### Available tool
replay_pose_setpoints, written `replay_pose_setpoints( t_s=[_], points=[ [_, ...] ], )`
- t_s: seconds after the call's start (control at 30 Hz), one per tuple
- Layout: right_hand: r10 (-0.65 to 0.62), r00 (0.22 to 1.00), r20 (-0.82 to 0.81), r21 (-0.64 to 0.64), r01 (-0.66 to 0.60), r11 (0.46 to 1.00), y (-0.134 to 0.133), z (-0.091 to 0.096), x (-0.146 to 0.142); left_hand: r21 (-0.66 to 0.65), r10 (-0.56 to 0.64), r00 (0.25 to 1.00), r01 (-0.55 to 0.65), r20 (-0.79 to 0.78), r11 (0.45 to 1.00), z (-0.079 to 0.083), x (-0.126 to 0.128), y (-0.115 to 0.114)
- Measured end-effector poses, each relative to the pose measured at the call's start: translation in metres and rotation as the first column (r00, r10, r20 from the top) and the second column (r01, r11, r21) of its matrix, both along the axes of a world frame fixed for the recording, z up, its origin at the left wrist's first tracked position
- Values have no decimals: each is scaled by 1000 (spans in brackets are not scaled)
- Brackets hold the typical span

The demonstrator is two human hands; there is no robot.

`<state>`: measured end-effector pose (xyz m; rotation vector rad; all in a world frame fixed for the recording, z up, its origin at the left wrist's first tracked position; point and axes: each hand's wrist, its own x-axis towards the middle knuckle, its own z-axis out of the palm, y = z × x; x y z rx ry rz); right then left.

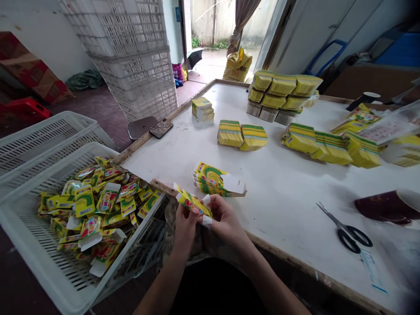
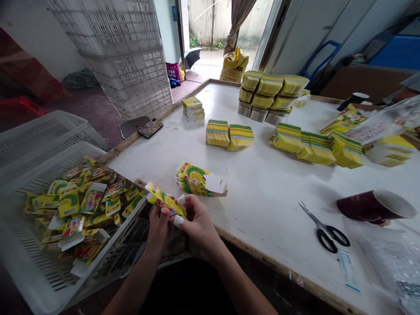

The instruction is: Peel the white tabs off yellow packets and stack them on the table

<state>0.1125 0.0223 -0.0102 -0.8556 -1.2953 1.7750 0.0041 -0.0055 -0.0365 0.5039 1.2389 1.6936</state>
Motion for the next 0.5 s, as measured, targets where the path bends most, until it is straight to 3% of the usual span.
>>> replay_pose_setpoints(
  t_s=[0.17, 0.27, 0.5],
  points=[
    [-3, 998, 70, 72, -2, 997, -7, 0, 4, -2, 14, 998, -14, -63, 1000, 1, -9, 0],
    [-44, 983, 176, 192, 10, 981, -1, 3, 10, -13, -61, 994, 60, -88, 998, 4, -19, 0],
    [-89, 915, 394, 538, -151, 829, 20, 26, 48, -30, -293, 947, 291, -130, 956, 14, -34, -4]
  ],
)
